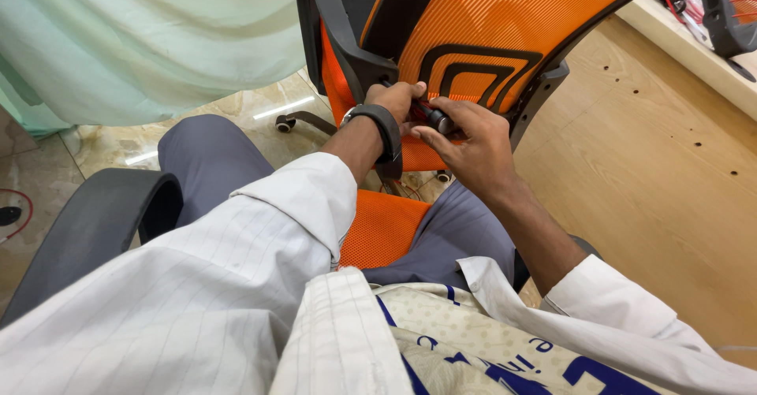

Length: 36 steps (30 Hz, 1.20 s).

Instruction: The person uses a screwdriver to tighten a screw on the backrest of an orange office chair. They hold the chair frame with one hand and turn the screwdriver with the other, working on the same fastener throughout the clip.

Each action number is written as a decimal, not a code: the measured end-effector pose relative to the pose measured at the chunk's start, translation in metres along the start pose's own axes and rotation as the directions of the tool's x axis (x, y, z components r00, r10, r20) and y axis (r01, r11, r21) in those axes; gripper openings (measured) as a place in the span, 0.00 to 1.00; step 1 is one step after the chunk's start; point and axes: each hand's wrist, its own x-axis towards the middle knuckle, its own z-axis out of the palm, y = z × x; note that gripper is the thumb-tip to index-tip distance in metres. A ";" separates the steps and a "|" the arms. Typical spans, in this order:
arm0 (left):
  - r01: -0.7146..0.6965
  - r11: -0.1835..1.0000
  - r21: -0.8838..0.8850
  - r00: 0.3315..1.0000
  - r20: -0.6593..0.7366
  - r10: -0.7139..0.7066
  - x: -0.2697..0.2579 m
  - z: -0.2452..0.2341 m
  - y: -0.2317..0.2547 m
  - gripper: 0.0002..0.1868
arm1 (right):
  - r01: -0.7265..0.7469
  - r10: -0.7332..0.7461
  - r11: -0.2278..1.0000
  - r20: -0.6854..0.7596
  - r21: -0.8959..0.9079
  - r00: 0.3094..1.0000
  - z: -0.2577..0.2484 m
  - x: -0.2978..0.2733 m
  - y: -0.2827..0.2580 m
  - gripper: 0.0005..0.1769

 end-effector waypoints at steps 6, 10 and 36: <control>0.042 0.969 -0.242 0.993 0.117 -0.014 0.010 -0.002 -0.004 0.15 | 0.062 -0.097 0.986 0.229 0.157 0.969 -0.024 0.010 0.005 0.26; 0.064 0.963 -0.264 0.987 0.160 -0.022 0.014 -0.001 -0.006 0.15 | -0.106 0.067 0.979 0.215 0.174 0.974 -0.028 0.010 0.003 0.20; -0.732 0.128 0.669 0.560 0.484 0.672 0.036 0.016 -0.014 0.15 | -0.361 0.364 0.847 0.070 0.390 0.929 -0.025 0.015 0.019 0.25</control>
